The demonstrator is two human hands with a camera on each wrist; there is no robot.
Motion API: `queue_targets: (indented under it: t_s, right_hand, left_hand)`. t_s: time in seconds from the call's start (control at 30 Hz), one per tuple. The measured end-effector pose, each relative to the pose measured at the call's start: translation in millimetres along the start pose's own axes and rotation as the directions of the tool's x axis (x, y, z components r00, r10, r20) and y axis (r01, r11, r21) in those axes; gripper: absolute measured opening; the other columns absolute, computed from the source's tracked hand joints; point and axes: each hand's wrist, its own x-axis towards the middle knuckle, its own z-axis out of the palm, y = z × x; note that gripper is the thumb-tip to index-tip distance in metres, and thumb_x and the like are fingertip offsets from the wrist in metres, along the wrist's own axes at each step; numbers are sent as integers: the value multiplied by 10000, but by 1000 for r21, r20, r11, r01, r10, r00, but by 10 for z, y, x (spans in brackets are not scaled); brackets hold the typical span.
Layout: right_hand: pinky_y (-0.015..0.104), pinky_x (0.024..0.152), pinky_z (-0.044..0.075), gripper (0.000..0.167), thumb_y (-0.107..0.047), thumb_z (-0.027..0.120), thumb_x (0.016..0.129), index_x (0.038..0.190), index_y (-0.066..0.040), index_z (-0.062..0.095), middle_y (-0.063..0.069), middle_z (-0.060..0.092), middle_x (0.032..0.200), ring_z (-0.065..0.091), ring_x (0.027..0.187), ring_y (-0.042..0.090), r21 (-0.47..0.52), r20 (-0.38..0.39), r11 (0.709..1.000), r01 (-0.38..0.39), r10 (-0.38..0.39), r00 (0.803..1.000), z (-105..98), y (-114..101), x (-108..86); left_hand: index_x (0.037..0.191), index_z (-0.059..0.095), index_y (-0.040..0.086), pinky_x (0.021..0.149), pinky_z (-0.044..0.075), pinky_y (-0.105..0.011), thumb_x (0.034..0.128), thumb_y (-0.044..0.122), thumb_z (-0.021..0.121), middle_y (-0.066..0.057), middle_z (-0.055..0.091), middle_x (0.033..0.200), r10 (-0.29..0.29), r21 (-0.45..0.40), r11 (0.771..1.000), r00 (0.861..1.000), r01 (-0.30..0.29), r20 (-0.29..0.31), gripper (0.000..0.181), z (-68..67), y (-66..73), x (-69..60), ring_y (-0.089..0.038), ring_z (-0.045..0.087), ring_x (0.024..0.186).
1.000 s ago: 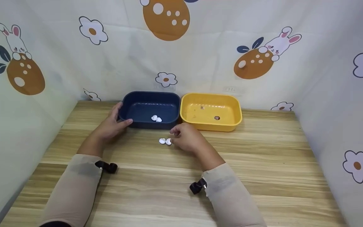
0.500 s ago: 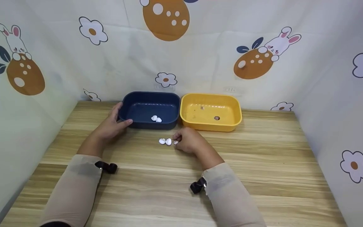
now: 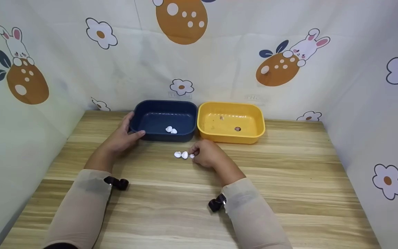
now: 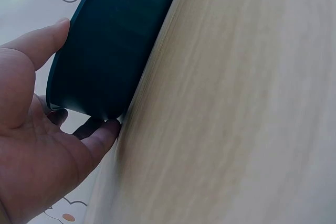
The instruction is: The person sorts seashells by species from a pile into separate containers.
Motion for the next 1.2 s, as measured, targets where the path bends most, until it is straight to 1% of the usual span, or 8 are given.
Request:
queue_targets:
  t_s: [0.23, 0.4, 0.67, 0.93, 1.07, 1.2]
  right_hand:
    - [307, 844, 548, 219, -42, 794, 876, 1069, -139, 836, -1, 786, 952, 655, 898, 122, -15, -15, 1000, 9, -9, 1000, 3, 2, 15]
    - [311, 847, 552, 254, -15, 802, 857, 1077, -140, 827, 8, 778, 961, 658, 905, 127, -3, -17, 1000, 17, -17, 1000, 4, 9, 16]
    - [297, 841, 554, 236, -51, 813, 868, 1080, -149, 844, 1, 791, 972, 662, 907, 125, -8, 2, 1000, -10, 10, 1000, -5, 8, 15]
    - [295, 810, 536, 194, -66, 824, 874, 1054, -138, 841, -12, 774, 930, 638, 873, 114, -5, 9, 1000, -15, 15, 1000, -19, -13, 7]
    - [288, 817, 537, 172, -75, 819, 884, 1046, -134, 833, -15, 773, 928, 638, 866, 109, 12, 12, 1000, -3, 3, 1000, -49, -60, -13]
    - [302, 806, 543, 184, -73, 814, 880, 1055, -127, 825, 1, 768, 944, 643, 870, 148, 61, -8, 998, -15, 15, 1000, -125, -142, -56]
  left_hand:
    - [1740, 45, 186, 1383, 79, -542, 998, 417, 746, -64, -9, 1828, 0, 9, 1000, 1000, 0, 8, 1047, -10, 4, -10, -325, 37, 1698]
    - [1741, 39, 193, 1381, 78, -555, 999, 434, 740, -72, -13, 1828, -1, 28, 1000, 1000, 1, 9, 1049, -14, -14, 4, -339, 33, 1698]
    - [1741, 57, 199, 1383, 75, -539, 985, 466, 750, -59, -1, 1829, -11, 20, 1000, 1000, 11, 9, 1060, -12, -8, 1, -320, 35, 1699]
    - [1740, 58, 190, 1382, 73, -547, 996, 429, 744, -62, 2, 1828, -13, 12, 1000, 1000, 13, 8, 1040, -5, 9, 3, -325, 38, 1698]
    - [1740, 58, 197, 1382, 75, -547, 995, 428, 746, -58, 2, 1828, -15, 8, 1000, 1000, 15, 11, 1040, -10, 15, -6, -323, 37, 1699]
    - [1740, 54, 193, 1381, 85, -553, 990, 449, 748, -76, 0, 1826, -6, 28, 1000, 1000, 6, 14, 1053, -17, 14, -11, -337, 44, 1697]
